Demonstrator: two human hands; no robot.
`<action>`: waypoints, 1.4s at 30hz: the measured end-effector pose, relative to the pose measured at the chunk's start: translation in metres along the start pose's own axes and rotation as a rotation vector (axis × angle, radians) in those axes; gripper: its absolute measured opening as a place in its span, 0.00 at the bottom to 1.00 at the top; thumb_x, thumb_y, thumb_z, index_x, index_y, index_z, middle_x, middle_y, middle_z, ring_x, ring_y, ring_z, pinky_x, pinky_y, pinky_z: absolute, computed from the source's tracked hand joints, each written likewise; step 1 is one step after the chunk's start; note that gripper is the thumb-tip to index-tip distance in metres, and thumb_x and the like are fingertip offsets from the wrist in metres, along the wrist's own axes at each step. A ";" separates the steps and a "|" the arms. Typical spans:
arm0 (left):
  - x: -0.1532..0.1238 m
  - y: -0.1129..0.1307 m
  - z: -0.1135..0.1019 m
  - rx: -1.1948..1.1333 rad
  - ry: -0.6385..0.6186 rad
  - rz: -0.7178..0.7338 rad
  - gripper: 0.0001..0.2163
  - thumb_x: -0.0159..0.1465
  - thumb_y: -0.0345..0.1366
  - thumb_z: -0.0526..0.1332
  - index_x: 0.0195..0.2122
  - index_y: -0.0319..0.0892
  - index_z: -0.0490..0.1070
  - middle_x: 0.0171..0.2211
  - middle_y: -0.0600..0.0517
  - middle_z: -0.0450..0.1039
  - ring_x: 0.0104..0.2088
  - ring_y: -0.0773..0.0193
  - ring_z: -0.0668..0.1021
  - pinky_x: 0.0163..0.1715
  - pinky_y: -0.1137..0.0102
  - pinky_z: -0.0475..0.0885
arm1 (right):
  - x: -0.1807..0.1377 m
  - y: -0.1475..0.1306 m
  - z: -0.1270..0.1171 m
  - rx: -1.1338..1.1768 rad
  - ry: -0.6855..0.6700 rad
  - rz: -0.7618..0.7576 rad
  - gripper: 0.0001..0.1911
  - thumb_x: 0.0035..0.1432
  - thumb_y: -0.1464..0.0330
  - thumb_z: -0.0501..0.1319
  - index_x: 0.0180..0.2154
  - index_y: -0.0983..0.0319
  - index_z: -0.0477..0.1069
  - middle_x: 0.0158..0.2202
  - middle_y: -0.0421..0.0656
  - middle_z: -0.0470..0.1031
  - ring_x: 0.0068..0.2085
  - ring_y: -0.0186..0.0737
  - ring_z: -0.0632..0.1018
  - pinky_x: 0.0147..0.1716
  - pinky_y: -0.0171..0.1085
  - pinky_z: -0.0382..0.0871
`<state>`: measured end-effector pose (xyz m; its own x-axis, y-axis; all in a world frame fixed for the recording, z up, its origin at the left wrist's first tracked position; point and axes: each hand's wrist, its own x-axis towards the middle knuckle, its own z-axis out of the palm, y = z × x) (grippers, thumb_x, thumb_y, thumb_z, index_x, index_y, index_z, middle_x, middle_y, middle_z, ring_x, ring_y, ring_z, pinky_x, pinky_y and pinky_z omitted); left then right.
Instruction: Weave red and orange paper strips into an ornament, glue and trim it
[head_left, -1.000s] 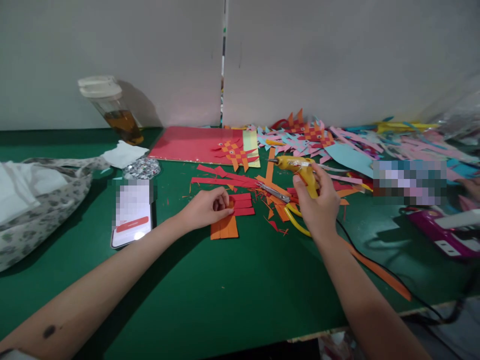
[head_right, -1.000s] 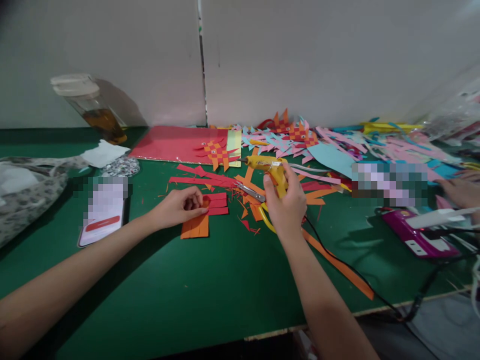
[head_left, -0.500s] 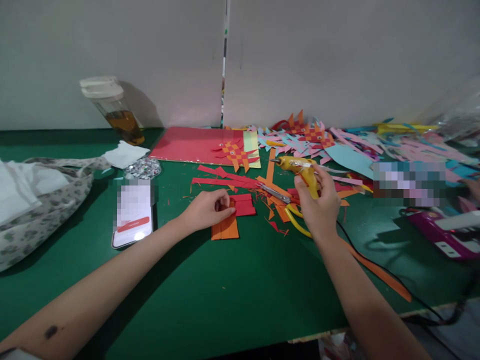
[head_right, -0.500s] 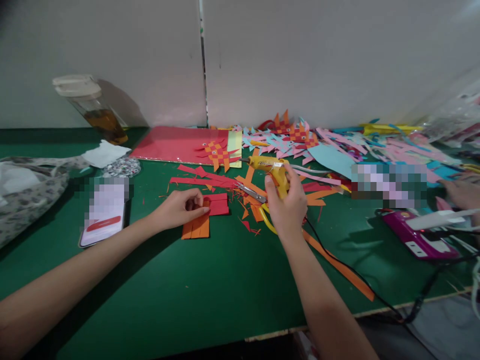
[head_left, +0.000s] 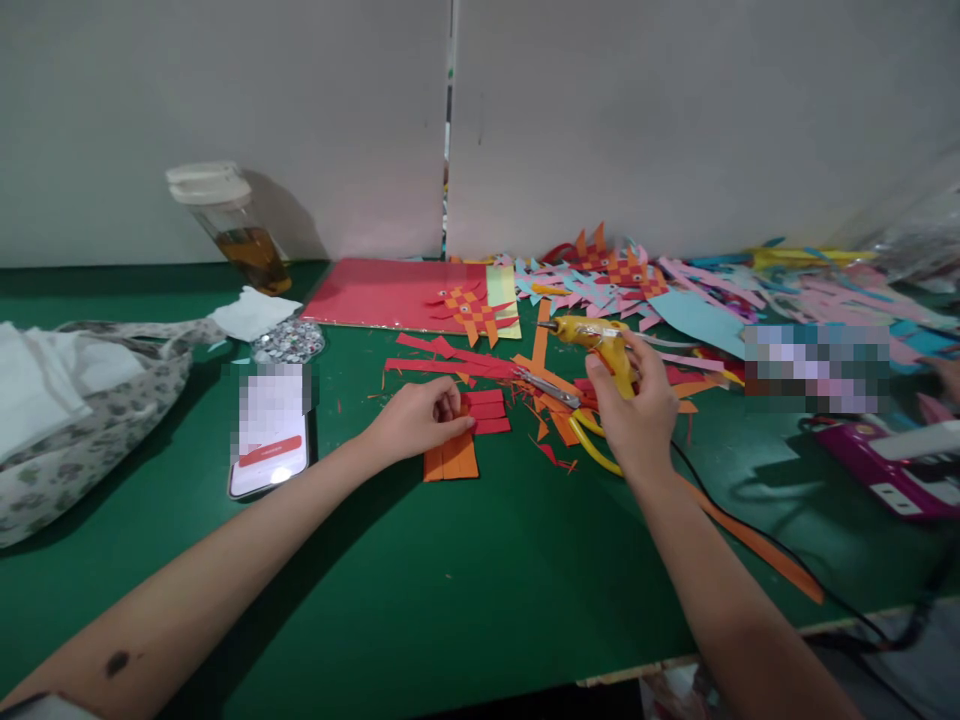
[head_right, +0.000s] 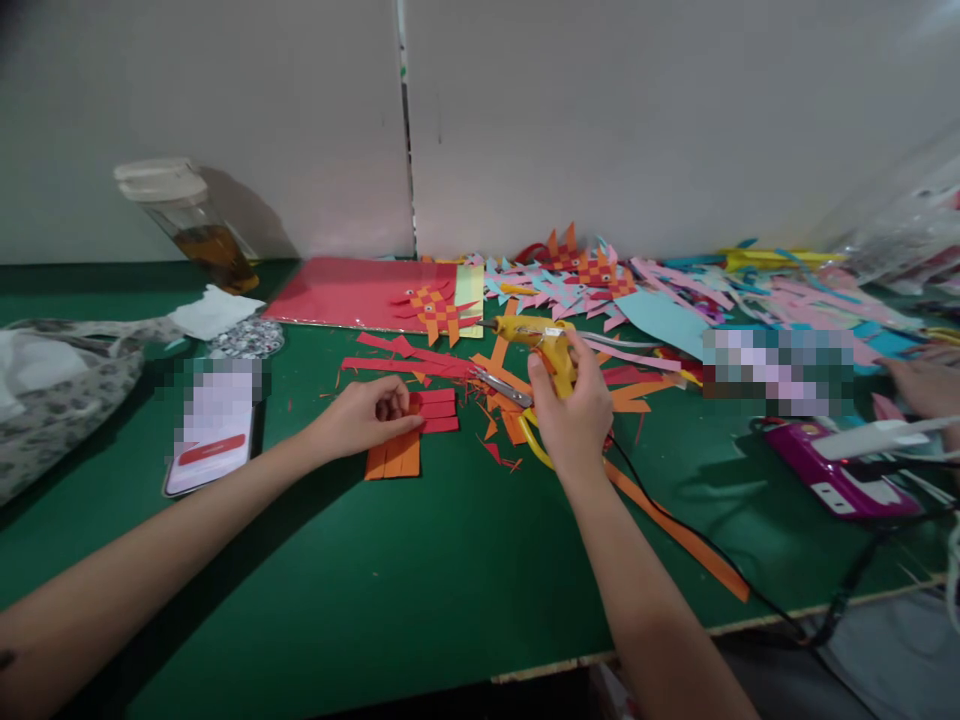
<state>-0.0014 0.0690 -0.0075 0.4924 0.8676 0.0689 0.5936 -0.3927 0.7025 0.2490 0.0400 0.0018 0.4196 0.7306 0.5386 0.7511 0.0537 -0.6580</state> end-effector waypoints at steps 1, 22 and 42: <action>0.001 0.000 0.000 -0.005 0.015 -0.005 0.10 0.55 0.44 0.59 0.28 0.43 0.62 0.22 0.56 0.69 0.22 0.70 0.70 0.21 0.74 0.61 | 0.000 0.000 0.000 0.006 0.006 0.001 0.28 0.52 0.53 0.56 0.54 0.55 0.61 0.46 0.46 0.71 0.46 0.46 0.73 0.45 0.49 0.67; 0.013 0.008 0.001 0.223 0.073 -0.091 0.15 0.54 0.49 0.59 0.35 0.44 0.66 0.20 0.55 0.69 0.22 0.64 0.71 0.20 0.72 0.56 | 0.000 -0.006 0.001 0.100 0.057 -0.011 0.34 0.47 0.55 0.62 0.54 0.58 0.60 0.47 0.47 0.69 0.46 0.44 0.72 0.45 0.45 0.68; 0.010 0.002 -0.003 -0.015 -0.020 -0.103 0.16 0.64 0.40 0.47 0.52 0.42 0.57 0.16 0.57 0.69 0.16 0.67 0.72 0.21 0.72 0.64 | -0.004 -0.007 0.000 -0.005 -0.044 -0.088 0.29 0.50 0.57 0.60 0.54 0.56 0.61 0.50 0.45 0.70 0.49 0.46 0.72 0.46 0.48 0.67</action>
<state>0.0027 0.0774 -0.0032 0.4417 0.8970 -0.0184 0.6326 -0.2968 0.7154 0.2419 0.0363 0.0044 0.3288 0.7527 0.5703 0.7867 0.1157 -0.6063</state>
